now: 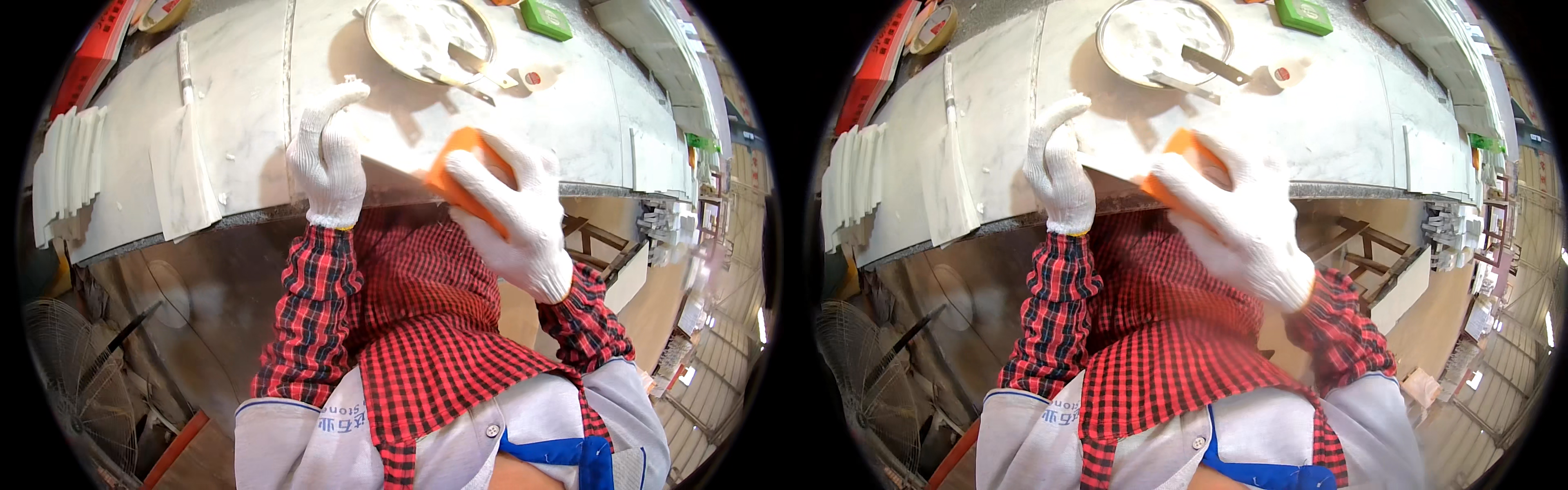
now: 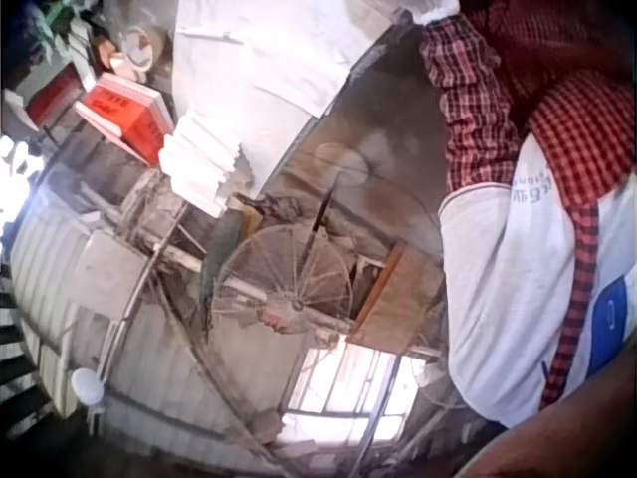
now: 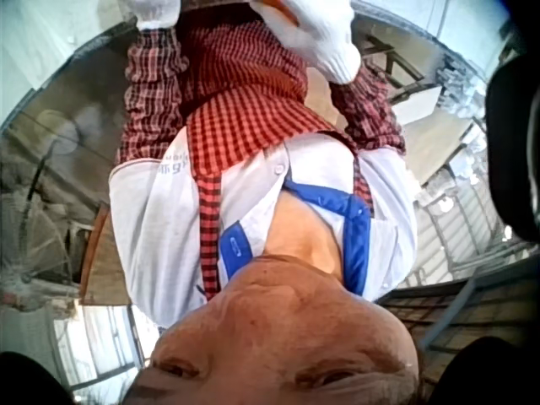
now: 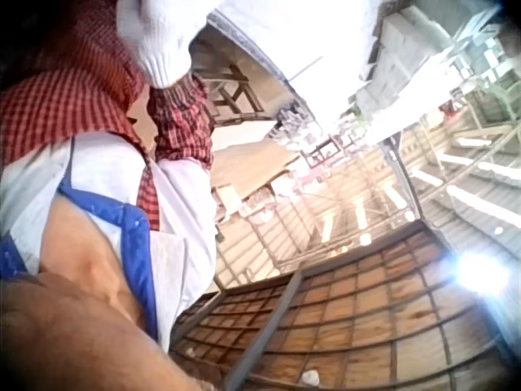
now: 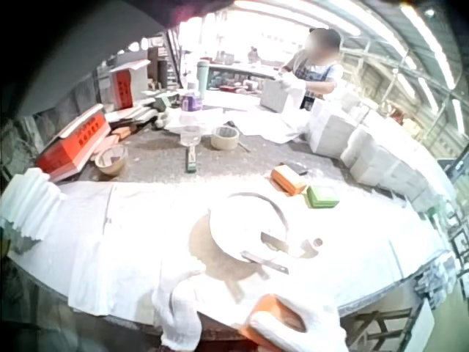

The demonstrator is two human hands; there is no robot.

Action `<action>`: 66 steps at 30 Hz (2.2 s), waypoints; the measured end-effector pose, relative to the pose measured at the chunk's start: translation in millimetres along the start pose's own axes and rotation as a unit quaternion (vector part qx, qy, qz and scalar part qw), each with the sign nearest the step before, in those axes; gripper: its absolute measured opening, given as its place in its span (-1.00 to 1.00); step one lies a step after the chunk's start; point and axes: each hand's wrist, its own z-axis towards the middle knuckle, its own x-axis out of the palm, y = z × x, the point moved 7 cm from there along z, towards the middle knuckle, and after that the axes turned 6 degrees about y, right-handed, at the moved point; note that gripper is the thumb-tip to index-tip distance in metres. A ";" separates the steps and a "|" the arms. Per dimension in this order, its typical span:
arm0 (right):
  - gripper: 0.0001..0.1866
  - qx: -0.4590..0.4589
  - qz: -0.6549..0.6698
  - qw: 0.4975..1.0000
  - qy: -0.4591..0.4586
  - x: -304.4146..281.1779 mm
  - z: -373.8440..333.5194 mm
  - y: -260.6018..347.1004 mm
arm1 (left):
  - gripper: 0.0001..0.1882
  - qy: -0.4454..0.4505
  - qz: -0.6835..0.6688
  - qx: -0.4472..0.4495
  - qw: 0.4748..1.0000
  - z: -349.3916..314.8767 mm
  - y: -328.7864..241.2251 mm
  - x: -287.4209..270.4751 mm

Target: The person repeatedly shapes small white rectangular tiles by scraping edges with a metal scraper and smoothing surfaces with an orange block. The person handles each tile one at a time, rotating it to work different sides, and places finished tiles on the table.

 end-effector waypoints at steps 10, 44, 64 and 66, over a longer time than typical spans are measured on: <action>-0.45 -0.044 0.011 0.997 -0.056 21.8 51.4 23.4 | -0.71 -0.019 0.005 0.017 1.000 0.9 0.7 -0.4; -0.42 0.130 0.387 0.912 -0.032 38.0 -58.1 -45.3 | -0.62 0.204 0.397 -0.120 0.887 36.4 -51.8 72.9; -0.56 0.421 0.591 0.636 -0.263 86.7 -176.0 -141.1 | -0.42 0.232 -0.414 -0.508 0.719 -120.7 -38.8 189.2; -0.61 0.439 0.536 0.646 -0.320 51.9 -182.0 -151.8 | -0.42 0.239 -0.402 -0.506 0.725 -119.1 -39.6 187.0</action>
